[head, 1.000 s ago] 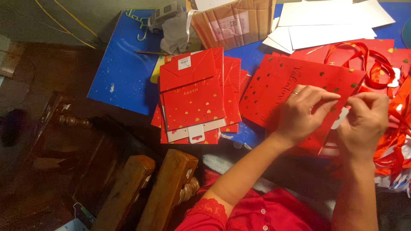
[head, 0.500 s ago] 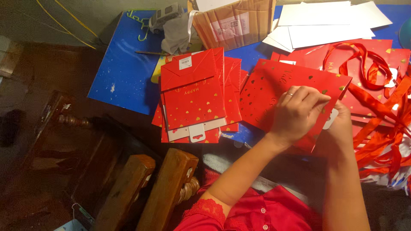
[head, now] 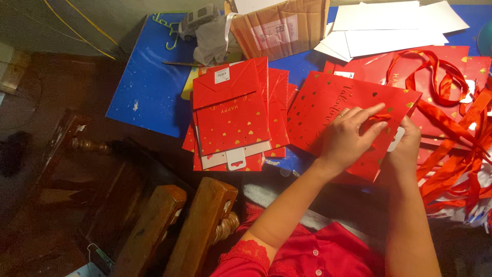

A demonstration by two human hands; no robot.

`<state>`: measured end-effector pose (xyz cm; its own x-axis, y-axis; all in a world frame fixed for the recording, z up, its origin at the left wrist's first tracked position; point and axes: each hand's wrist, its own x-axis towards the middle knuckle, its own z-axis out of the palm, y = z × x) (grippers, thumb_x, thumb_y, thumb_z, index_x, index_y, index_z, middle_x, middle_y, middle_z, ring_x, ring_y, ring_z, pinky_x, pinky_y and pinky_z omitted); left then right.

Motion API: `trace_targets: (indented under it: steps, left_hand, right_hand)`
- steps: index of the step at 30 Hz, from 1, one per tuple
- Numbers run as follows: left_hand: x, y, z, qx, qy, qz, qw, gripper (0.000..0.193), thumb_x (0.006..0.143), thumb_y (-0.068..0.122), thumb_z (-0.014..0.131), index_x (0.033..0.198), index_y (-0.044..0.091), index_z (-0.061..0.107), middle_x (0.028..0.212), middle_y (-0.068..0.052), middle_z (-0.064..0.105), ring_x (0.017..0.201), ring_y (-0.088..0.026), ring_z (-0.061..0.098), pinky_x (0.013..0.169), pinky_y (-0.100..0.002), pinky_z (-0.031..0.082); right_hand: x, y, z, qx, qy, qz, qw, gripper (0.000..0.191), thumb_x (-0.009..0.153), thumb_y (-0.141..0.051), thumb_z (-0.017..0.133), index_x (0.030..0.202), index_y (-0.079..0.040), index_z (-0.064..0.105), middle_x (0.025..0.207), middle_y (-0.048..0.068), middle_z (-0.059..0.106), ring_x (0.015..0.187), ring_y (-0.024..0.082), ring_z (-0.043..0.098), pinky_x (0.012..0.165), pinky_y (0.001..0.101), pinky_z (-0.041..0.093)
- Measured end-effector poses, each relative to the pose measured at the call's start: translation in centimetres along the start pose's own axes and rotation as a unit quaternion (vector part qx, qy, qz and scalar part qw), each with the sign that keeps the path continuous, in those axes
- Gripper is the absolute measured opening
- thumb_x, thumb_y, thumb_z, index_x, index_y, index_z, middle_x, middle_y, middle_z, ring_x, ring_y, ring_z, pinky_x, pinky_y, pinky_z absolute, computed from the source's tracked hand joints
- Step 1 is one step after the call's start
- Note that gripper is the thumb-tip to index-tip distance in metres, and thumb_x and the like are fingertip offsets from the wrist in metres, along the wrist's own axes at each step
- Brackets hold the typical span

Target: The person assembles red Valentine's Day gift bags by folding the flat paper into shape, inserting a red ribbon through the handle holes, and tying the ribbon into a bow. The finished bags are stacked on the table.

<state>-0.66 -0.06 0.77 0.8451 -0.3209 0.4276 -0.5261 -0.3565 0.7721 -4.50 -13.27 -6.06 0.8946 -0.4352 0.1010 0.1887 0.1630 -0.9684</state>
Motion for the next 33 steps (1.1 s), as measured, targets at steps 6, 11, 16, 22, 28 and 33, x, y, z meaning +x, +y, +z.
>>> trace_targets:
  steps: [6,11,16,22,28,33]
  left_hand:
    - [-0.1,-0.6,0.3,-0.083,-0.012,-0.075,0.994,0.014,0.1,0.026,0.072,0.112,0.019,0.076,0.096,0.0,0.074,0.086,-0.015,0.072,0.08,-0.03,0.057]
    - [-0.5,-0.6,0.5,-0.06,0.007,-0.028,0.998,0.021,0.099,0.025,0.072,0.119,0.019,0.07,0.101,0.0,0.073,0.097,-0.017,0.072,0.09,-0.03,0.057]
    - [-0.1,-0.3,0.7,-0.01,0.01,-0.021,1.0,0.025,0.096,0.03,0.072,0.119,0.02,0.071,0.102,0.0,0.072,0.098,-0.019,0.07,0.093,-0.034,0.057]
    - [0.3,-0.2,1.3,0.036,0.001,-0.011,0.999,0.024,0.096,0.03,0.072,0.117,0.022,0.075,0.092,0.001,0.07,0.087,-0.02,0.067,0.081,-0.033,0.055]
    - [0.5,-1.2,1.2,-0.048,0.002,-0.043,0.998,0.013,0.105,0.025,0.064,0.11,0.013,0.066,0.091,0.0,0.075,0.079,-0.021,0.075,0.076,-0.035,0.057]
    - [0.4,-1.6,0.9,-0.125,0.011,-0.095,0.988,0.017,0.111,0.025,0.053,0.113,0.008,0.055,0.098,-0.004,0.077,0.084,-0.023,0.078,0.07,-0.034,0.059]
  right_hand:
    - [0.1,-1.5,0.6,-0.048,-0.012,-0.007,0.999,0.018,0.106,-0.005,0.064,0.125,-0.003,0.066,0.109,-0.006,0.066,0.094,0.001,0.057,0.078,0.0197,0.048]
    - [0.1,-1.3,0.7,-0.095,0.004,0.001,0.996,0.021,0.106,-0.004,0.062,0.126,-0.002,0.067,0.107,-0.003,0.067,0.092,0.004,0.058,0.076,0.0217,0.048]
    - [0.5,-1.0,0.5,0.028,0.005,-0.011,1.0,0.021,0.109,-0.003,0.059,0.13,-0.004,0.061,0.116,-0.001,0.065,0.1,0.005,0.059,0.084,0.0217,0.049]
    - [0.6,-0.9,0.8,0.078,0.005,-0.032,0.996,0.022,0.109,-0.005,0.059,0.131,-0.005,0.058,0.121,-0.001,0.065,0.107,0.006,0.061,0.091,0.0227,0.051]
    - [0.5,-1.5,1.4,0.09,-0.014,-0.038,0.995,0.023,0.11,-0.003,0.062,0.133,-0.003,0.059,0.125,0.002,0.067,0.11,0.009,0.063,0.094,0.0247,0.053]
    - [0.2,-2.0,2.0,0.087,-0.013,-0.025,0.996,0.026,0.109,-0.002,0.064,0.135,-0.001,0.06,0.124,0.005,0.069,0.108,0.011,0.066,0.094,0.0268,0.056]
